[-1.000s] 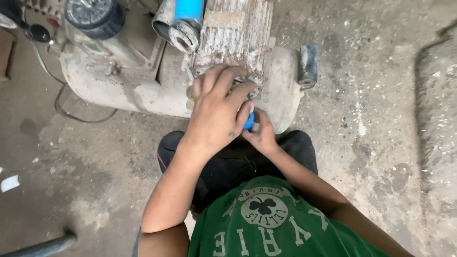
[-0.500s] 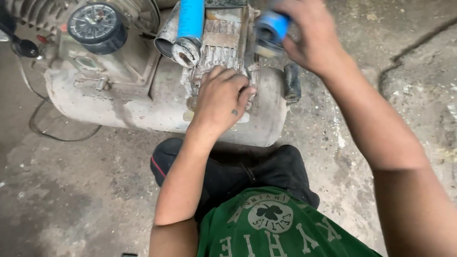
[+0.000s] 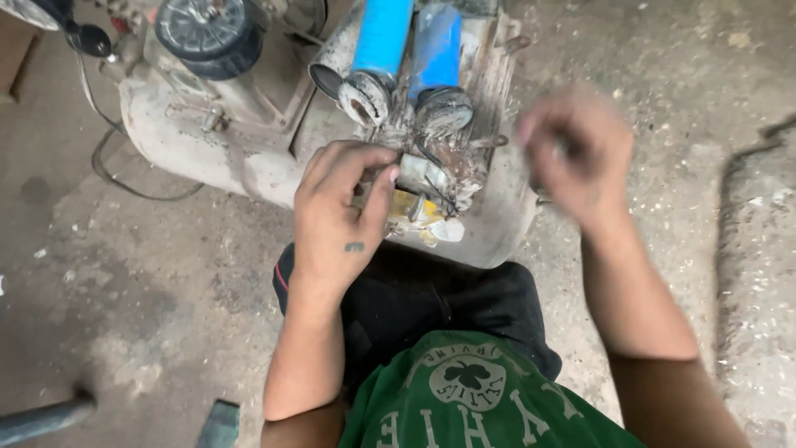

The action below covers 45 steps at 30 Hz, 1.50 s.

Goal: The person uses pliers to manipulate and adjust a small metal component on a dirty, stationary machine. They repeatedly grip, twist, and reposition the part with the tool while seated on the floor.

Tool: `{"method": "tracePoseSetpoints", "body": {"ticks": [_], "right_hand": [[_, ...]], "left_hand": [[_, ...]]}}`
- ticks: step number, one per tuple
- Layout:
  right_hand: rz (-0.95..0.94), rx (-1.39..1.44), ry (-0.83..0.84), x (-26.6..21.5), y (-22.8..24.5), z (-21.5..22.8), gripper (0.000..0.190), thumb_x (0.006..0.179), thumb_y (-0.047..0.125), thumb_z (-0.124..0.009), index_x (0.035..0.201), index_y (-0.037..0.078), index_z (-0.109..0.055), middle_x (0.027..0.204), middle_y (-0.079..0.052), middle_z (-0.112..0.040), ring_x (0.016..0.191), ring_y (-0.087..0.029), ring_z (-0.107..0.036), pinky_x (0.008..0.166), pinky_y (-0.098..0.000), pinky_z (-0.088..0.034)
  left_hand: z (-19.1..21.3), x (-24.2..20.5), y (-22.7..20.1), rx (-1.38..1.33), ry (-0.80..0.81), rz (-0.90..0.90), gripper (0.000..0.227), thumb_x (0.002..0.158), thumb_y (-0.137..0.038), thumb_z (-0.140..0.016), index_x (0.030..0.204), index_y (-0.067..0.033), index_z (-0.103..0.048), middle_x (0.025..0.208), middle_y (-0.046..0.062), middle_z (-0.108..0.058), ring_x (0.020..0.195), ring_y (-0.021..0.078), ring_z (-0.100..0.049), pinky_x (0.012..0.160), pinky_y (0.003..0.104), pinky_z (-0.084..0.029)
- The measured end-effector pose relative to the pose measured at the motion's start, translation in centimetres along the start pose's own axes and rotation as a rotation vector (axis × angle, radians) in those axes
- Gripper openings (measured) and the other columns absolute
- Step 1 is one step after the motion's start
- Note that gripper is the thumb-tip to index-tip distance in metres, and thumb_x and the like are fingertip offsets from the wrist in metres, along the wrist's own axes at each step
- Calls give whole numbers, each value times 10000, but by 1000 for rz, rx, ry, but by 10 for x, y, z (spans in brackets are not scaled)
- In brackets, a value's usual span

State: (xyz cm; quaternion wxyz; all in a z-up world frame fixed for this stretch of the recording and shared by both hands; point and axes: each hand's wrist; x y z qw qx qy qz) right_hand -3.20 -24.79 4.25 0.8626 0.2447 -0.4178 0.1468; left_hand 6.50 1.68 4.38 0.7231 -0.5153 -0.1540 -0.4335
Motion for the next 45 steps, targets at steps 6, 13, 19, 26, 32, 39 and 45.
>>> {"method": "tracePoseSetpoints", "body": {"ticks": [6, 13, 19, 26, 32, 39, 45], "right_hand": [[-498, 309, 117, -69, 32, -48, 290, 1000, 155, -714, 1264, 38, -687, 1087, -88, -728, 950, -152, -682, 852, -263, -563], [-365, 370, 175, -37, 23, -46, 58, 962, 33, -767, 912, 18, -742, 735, -99, -652, 605, -238, -641, 567, -363, -510], [-260, 296, 168, -50, 27, -47, 161, 1066, 36, -616, 970, -68, -692, 684, -173, -644, 527, -344, -674, 460, -380, -514], [-522, 472, 122, -68, 31, -55, 209, 1118, 52, -444, 1066, -111, -564, 747, -216, -705, 503, -281, -682, 484, -383, -568], [-706, 841, -84, -88, 20, -65, 131, 1083, 46, -522, 1109, -78, -555, 740, -212, -646, 473, -211, -637, 416, -287, -530], [-709, 792, -126, -88, 16, -65, 183, 1077, 76, -564, 1080, -101, -611, 737, -217, -643, 469, -200, -613, 404, -295, -515], [-626, 662, -51, -79, 6, -56, 132, 1057, 26, -630, 1046, -96, -679, 671, -167, -601, 492, -210, -637, 398, -264, -443]], "left_hand": [[-41, -40, -19, 277, 77, -57, 275, 948, -239, -776, 1121, -38, -704, 1078, 95, -551, 1010, 260, -484, 837, 363, -460], [-97, -76, -10, 507, -202, -91, 143, 921, -276, -760, 1003, -160, -744, 889, 13, -454, 758, 245, -463, 658, 374, -378], [-114, -80, -6, 530, -307, -87, 267, 914, -321, -776, 1080, -114, -746, 797, 37, -460, 694, 268, -510, 662, 394, -399], [-115, -80, -3, 488, -403, -44, 111, 973, -212, -685, 981, -128, -757, 696, -20, -468, 615, 209, -533, 610, 337, -402], [-116, -82, -14, 401, -428, -89, 144, 955, -173, -712, 1065, -83, -728, 750, 15, -473, 617, 232, -521, 601, 353, -448], [-122, -74, -21, 640, -289, -159, 130, 928, -211, -743, 968, -90, -718, 771, 41, -427, 654, 255, -496, 595, 367, -417], [-132, -55, -25, 807, -337, -213, 187, 1005, -235, -635, 1034, -64, -706, 788, 55, -403, 659, 240, -447, 599, 355, -374]]}}
Point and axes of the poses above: each hand's wrist, its own x-axis towards the middle knuckle, its own z-axis out of the back of the hand, y = z × x
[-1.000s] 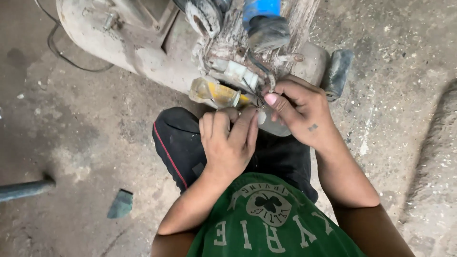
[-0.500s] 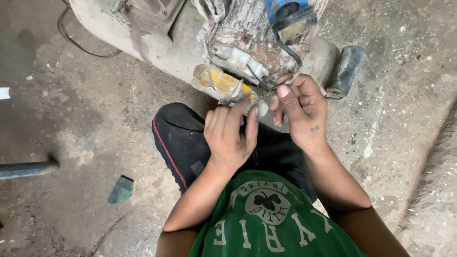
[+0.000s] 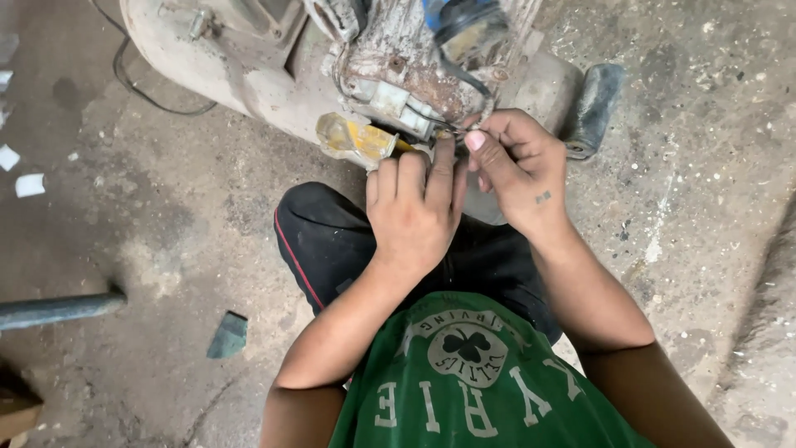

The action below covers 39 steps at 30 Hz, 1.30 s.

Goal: The person uses pliers to manipulate and adjust a small metal component on a dirty, stationary machine. They repeatedly grip, twist, and reposition the part with the tool while seated on the floor.

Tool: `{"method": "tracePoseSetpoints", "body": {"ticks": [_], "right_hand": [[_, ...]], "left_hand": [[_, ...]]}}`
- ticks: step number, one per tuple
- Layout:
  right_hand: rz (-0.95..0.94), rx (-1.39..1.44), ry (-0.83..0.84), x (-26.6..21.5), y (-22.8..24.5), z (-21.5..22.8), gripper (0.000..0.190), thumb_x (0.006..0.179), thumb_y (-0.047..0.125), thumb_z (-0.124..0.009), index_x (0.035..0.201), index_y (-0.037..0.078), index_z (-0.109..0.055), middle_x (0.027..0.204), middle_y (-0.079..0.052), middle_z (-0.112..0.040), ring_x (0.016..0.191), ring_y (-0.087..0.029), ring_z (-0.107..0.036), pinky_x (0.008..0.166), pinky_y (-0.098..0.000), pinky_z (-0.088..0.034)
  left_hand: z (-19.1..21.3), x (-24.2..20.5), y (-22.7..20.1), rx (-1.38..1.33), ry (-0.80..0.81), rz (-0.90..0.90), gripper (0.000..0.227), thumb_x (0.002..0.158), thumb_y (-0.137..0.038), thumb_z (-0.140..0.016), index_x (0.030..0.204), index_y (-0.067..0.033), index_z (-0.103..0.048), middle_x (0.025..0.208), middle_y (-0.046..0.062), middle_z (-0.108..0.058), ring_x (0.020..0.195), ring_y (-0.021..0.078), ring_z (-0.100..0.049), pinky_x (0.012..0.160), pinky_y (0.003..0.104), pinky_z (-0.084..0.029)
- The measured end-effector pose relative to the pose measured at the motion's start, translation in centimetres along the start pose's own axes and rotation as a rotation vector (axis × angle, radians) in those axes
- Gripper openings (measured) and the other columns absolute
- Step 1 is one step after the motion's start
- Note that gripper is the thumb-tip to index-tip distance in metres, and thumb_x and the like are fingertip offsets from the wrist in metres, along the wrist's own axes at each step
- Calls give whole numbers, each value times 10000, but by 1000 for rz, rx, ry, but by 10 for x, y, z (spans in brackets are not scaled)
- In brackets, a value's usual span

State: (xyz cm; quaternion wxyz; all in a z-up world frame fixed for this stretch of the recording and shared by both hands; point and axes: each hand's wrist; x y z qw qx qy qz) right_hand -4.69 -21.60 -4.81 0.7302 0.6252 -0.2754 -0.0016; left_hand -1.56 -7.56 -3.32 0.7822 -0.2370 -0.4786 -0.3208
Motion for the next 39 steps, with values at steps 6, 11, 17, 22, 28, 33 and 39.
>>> {"method": "tracePoseSetpoints", "body": {"ticks": [6, 11, 17, 22, 28, 33, 39], "right_hand": [[-131, -66, 77, -5, 22, 19, 238, 1122, 194, -570, 1227, -13, -623, 786, -81, -649, 529, -92, -538, 481, -207, -466], [-426, -179, 713, -61, -40, 78, 184, 1010, 62, -508, 1013, 33, -690, 791, -80, -735, 581, -112, -698, 536, -193, -606], [-1066, -739, 902, -201, -367, 71, 313, 941, 221, -552, 1172, 40, -659, 1149, -164, -686, 1018, -288, -668, 815, -403, -554], [-1067, -1017, 747, -253, -469, 43, 436, 1005, 262, -494, 1403, 130, -613, 1447, -147, -590, 1336, -343, -564, 1068, -504, -511], [-1097, -734, 250, -290, -485, 46, 368, 835, 303, -673, 838, -55, -756, 754, -269, -698, 807, -474, -719, 709, -580, -586], [-1020, -764, 594, -237, -391, 61, 616, 705, 634, -756, 854, 40, -816, 779, -168, -765, 848, -384, -764, 774, -484, -611], [-856, -350, 461, -138, -108, 73, 421, 673, 334, -886, 906, -1, -788, 829, -164, -681, 847, -308, -639, 733, -432, -497]], "left_hand": [[2, 9, 1, 82, 174, 4, 210, 1052, -131, -512, 1019, -110, -719, 816, 61, -450, 703, 282, -439, 621, 422, -306], [5, 7, 13, 92, 94, -90, 165, 1056, -179, -615, 956, -146, -742, 840, 8, -494, 751, 206, -426, 774, 352, -202], [-7, 4, 28, 40, 89, -207, 194, 1048, -199, -674, 863, -144, -650, 827, 31, -481, 715, 214, -355, 796, 354, -258], [-8, 3, 34, 114, 182, -250, 193, 1024, -224, -763, 874, -120, -701, 930, 53, -634, 676, 260, -377, 780, 400, -338], [-6, 14, 30, 87, -101, -308, 157, 910, -118, -708, 766, -174, -677, 744, 14, -495, 643, 169, -474, 684, 342, -308], [0, 2, 21, 67, -4, -211, 169, 1016, -147, -624, 866, -125, -698, 802, 32, -502, 710, 220, -504, 673, 364, -325], [16, 35, 29, -9, 62, -518, 168, 982, -28, -597, 838, -66, -675, 1093, 126, -647, 964, 282, -599, 814, 383, -464]]}}
Point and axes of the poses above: each hand's wrist, its own x-axis towards the middle knuckle, its own z-axis out of the back of the hand, y = z × x
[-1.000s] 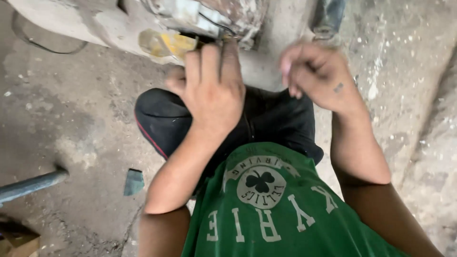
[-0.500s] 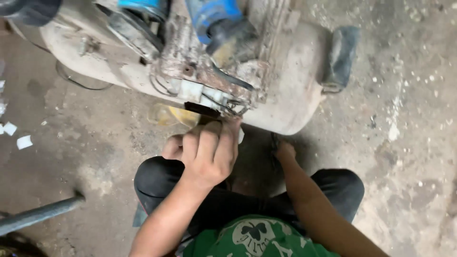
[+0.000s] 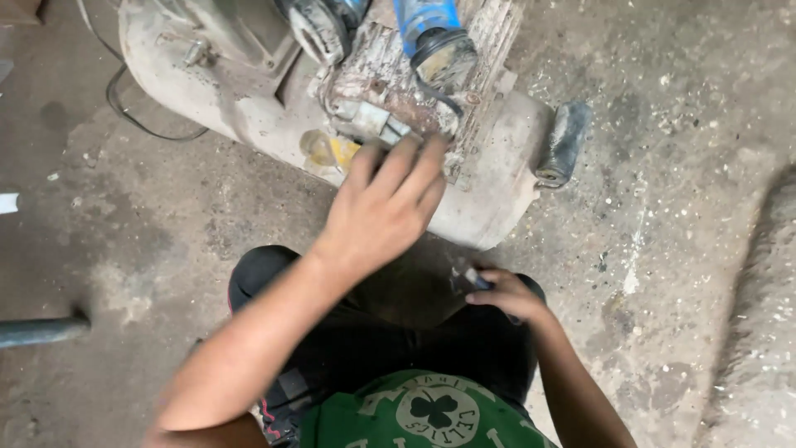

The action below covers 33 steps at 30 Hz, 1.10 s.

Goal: The person uses pliers to manipulate and adjust a small metal component on a dirty, stationary machine. They repeatedly grip, twist, and reposition the part with the tool while seated on the floor.

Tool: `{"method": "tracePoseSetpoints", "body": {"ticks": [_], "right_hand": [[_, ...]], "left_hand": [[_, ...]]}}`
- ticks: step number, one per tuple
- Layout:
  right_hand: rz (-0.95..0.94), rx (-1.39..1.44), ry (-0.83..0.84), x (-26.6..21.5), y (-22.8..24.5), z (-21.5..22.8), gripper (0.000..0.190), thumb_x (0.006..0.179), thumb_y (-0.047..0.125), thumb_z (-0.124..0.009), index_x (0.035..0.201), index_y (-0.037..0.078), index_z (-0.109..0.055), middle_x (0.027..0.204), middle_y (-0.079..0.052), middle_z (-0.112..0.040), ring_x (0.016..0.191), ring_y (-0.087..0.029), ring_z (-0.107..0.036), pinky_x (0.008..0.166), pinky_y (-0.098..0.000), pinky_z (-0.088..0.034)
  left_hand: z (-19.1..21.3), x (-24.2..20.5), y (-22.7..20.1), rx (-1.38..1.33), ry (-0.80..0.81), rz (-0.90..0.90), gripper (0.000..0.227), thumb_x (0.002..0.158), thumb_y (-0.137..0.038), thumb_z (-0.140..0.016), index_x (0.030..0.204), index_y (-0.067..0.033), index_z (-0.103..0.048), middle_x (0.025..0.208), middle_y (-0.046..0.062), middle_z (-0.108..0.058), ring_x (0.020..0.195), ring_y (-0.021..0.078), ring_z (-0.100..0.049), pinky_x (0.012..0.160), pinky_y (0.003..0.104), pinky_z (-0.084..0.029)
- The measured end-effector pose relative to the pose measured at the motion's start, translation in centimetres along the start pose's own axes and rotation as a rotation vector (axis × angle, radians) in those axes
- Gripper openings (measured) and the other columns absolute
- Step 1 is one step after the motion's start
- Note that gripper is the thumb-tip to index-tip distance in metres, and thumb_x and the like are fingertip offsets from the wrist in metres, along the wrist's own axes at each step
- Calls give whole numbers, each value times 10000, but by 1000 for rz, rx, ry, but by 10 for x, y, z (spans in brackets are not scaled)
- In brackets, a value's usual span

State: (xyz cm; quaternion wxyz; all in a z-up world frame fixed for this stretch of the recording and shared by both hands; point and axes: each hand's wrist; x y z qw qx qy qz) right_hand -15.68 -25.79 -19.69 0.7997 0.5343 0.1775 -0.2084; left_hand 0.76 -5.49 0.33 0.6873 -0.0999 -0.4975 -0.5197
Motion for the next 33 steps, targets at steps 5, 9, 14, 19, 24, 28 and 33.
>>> {"method": "tracePoseSetpoints", "body": {"ticks": [5, 9, 14, 19, 24, 28, 33], "right_hand": [[728, 766, 331, -21, 15, 23, 299, 880, 131, -758, 1098, 81, -558, 1191, -81, -435, 1269, -286, -452, 1209, -641, -270], [810, 1134, 473, -13, 35, 37, 394, 988, 271, -816, 1303, 92, -660, 1475, -220, -549, 1486, -395, -402, 1313, -527, -213], [746, 1129, 324, -17, 85, 34, 341, 989, 265, -732, 1240, 63, -620, 1240, -144, -645, 1211, -361, -620, 1094, -575, -444], [710, 709, 229, -28, 94, 5, 446, 888, 58, -721, 1293, 33, -535, 1458, -221, -474, 1273, -364, -606, 1113, -523, -513], [631, 24, -503, -29, 108, -30, 249, 936, 131, -696, 1181, 114, -656, 1365, -120, -593, 1320, -276, -589, 1041, -364, -460], [599, 32, -622, -19, 125, -45, 328, 984, 329, -636, 1163, 54, -647, 1460, -179, -518, 1374, -338, -541, 1066, -412, -456], [594, -108, -740, -9, 129, -52, 346, 992, 297, -641, 1143, -14, -647, 1400, -293, -577, 1451, -389, -452, 1173, -452, -407]], "left_hand": [[2, 39, 31, -29, 365, -338, 211, 808, -122, -762, 1015, -148, -730, 1343, 100, -593, 1218, 268, -523, 1001, 409, -437], [-1, 64, 49, 69, 457, -424, 179, 972, -339, -657, 1082, -245, -762, 1206, -47, -578, 1158, 197, -485, 948, 368, -435], [-17, 94, 60, 224, 449, -552, 251, 887, -373, -682, 1111, -302, -772, 1425, -71, -542, 1273, 182, -436, 1016, 359, -384], [-36, 100, 62, 235, 461, -648, 108, 800, -369, -779, 875, -298, -811, 1349, -114, -601, 1231, 138, -462, 947, 284, -453], [-40, 103, 77, -562, 660, -103, 275, 997, -244, -810, 908, 15, -781, 1074, 116, -739, 796, 301, -762, 564, 329, -678], [-63, 84, 91, -692, 398, -219, 238, 855, -330, -924, 811, -141, -786, 1093, 18, -596, 996, 291, -599, 761, 505, -467], [-73, 79, 92, -739, 303, -205, 260, 894, -346, -916, 765, -170, -775, 1039, -7, -548, 1159, 310, -492, 983, 587, -290]]}}
Point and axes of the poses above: each hand's wrist, its own x-axis towards the middle knuckle, its own z-axis out of the back of the hand, y = z × x
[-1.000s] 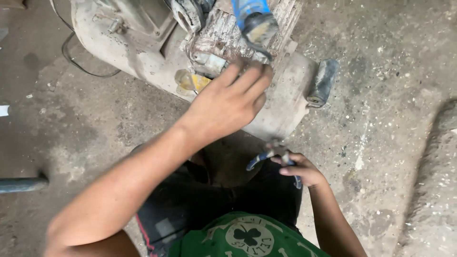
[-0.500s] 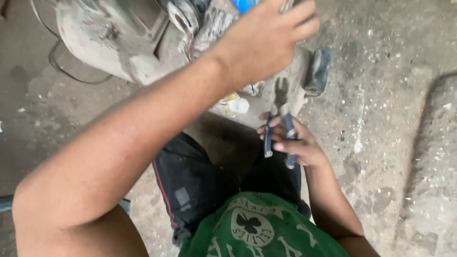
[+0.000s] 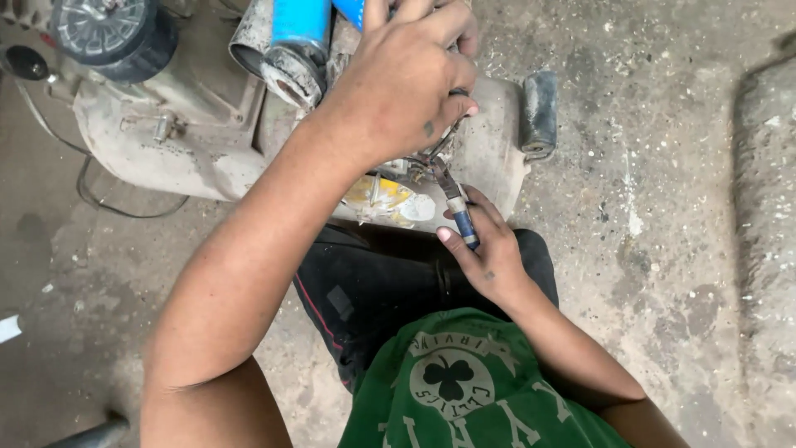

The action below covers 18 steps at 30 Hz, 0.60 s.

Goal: The person uses pliers to manipulate and adjust a small metal component on a dirty, stationary machine. They repeatedly grip, twist, and reposition the part with the tool while seated on the floor.

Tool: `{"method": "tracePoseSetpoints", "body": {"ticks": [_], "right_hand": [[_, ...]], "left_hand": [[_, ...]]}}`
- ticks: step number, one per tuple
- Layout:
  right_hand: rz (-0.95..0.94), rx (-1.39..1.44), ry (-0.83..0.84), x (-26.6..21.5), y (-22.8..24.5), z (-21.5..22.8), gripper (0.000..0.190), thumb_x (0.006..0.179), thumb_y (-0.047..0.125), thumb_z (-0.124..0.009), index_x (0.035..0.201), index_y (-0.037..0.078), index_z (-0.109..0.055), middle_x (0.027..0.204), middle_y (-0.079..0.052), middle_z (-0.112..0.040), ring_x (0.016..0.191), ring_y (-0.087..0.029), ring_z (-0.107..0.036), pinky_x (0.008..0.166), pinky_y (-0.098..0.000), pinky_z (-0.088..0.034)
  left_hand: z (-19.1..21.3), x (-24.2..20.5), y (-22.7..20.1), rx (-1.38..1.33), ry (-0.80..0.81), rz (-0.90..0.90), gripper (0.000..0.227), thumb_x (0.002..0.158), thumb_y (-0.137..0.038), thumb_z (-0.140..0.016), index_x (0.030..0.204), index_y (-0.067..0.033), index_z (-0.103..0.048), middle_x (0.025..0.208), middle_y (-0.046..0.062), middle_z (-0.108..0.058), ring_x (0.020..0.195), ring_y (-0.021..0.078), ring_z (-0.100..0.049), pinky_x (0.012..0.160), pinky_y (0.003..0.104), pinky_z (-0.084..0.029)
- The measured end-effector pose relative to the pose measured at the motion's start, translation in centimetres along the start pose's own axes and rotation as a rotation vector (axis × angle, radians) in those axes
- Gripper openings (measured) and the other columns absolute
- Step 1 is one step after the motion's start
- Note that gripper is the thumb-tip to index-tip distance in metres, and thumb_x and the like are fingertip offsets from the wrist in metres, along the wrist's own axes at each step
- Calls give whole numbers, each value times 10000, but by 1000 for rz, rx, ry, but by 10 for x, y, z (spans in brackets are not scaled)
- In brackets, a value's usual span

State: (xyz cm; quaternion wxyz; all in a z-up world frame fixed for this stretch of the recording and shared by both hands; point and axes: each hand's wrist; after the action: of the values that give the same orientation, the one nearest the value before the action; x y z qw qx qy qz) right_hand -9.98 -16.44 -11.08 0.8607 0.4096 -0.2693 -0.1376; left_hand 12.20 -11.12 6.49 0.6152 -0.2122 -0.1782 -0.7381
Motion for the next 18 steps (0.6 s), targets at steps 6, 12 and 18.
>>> {"method": "tracePoseSetpoints", "body": {"ticks": [6, 12, 18], "right_hand": [[-55, -1, 20, -2, 16, 5, 397, 992, 347, -607, 1141, -19, -644, 1398, -334, -552, 1371, -443, -529, 1098, -481, -468], [-44, 16, 43, 2, 16, 2, 410, 996, 354, -596, 1207, 7, -647, 1326, -289, -617, 1411, -436, -492, 1122, -509, -465], [40, -8, -17, 2, 5, -7, 399, 1002, 325, -599, 1150, -41, -651, 1240, -283, -613, 1255, -403, -599, 1040, -461, -529]], "left_hand": [[10, -3, -1, -51, -5, -30, 204, 906, -253, -884, 798, -113, -782, 1154, 43, -541, 1242, 302, -410, 962, 568, -256], [9, -9, 3, -173, -62, -38, 204, 921, -206, -918, 823, -125, -758, 1219, 18, -548, 1260, 325, -410, 956, 567, -247], [8, -10, -1, -153, -101, -10, 296, 1031, -299, -774, 822, -97, -720, 1236, 39, -556, 1292, 336, -421, 947, 580, -267]]}}
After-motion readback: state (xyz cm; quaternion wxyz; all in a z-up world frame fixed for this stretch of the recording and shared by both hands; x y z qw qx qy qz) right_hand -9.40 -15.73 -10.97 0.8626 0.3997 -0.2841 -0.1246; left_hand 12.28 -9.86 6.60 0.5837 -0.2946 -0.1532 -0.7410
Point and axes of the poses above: each hand's wrist, its own x-axis towards the middle knuckle, its own z-axis out of the back of the hand, y = z × x
